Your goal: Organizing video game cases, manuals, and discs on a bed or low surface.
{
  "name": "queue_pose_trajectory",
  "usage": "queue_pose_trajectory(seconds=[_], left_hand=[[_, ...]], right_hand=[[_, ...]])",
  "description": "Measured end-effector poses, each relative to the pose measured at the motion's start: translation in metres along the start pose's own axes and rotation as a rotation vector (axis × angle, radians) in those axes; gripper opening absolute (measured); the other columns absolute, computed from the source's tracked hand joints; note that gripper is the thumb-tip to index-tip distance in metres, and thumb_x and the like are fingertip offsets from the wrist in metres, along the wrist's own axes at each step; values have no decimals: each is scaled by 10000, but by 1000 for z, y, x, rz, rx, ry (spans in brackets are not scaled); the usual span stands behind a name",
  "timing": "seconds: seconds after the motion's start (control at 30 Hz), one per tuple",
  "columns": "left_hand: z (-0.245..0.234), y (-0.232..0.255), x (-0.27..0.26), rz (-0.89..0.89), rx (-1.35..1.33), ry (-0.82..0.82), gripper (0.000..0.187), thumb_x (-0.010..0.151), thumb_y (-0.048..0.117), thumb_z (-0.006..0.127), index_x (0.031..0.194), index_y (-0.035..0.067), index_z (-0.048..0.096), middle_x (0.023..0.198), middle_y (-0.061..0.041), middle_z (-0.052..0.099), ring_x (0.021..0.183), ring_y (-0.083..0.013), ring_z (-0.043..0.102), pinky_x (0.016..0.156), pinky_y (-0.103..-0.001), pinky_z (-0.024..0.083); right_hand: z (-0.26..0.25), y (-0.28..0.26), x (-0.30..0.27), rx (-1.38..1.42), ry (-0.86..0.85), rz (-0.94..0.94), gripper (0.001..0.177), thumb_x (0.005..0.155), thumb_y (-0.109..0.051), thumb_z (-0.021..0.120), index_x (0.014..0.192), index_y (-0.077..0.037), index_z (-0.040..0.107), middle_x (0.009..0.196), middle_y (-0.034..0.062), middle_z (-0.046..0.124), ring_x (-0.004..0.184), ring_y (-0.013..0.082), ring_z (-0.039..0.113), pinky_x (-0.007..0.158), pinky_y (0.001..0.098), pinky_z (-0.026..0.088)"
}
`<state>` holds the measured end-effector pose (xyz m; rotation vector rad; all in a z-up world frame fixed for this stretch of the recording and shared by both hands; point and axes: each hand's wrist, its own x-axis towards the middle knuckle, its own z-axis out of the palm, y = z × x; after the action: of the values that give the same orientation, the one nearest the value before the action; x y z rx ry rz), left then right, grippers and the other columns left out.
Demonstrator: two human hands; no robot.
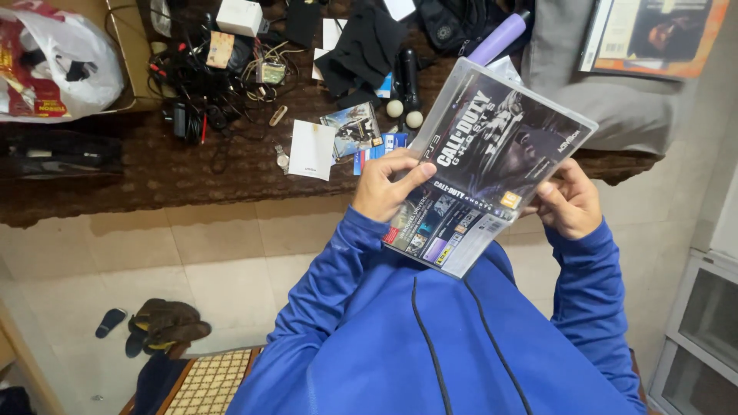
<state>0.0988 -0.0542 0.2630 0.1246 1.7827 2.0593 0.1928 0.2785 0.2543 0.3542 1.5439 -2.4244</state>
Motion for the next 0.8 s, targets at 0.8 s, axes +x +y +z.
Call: queue_pose_trajectory(seconds=[0.8], left_hand=[[3,-7,-11,-181,-175,-44,315,1050,259,634,1200,-16,671,1064,-68,718,987,-109,645,899,-250,526]], right_hand=[[-2,9,0,123,-3,40,370,1092,-75,546,1430,46,456,1288,233,654,1081,360,720,843,511,633]])
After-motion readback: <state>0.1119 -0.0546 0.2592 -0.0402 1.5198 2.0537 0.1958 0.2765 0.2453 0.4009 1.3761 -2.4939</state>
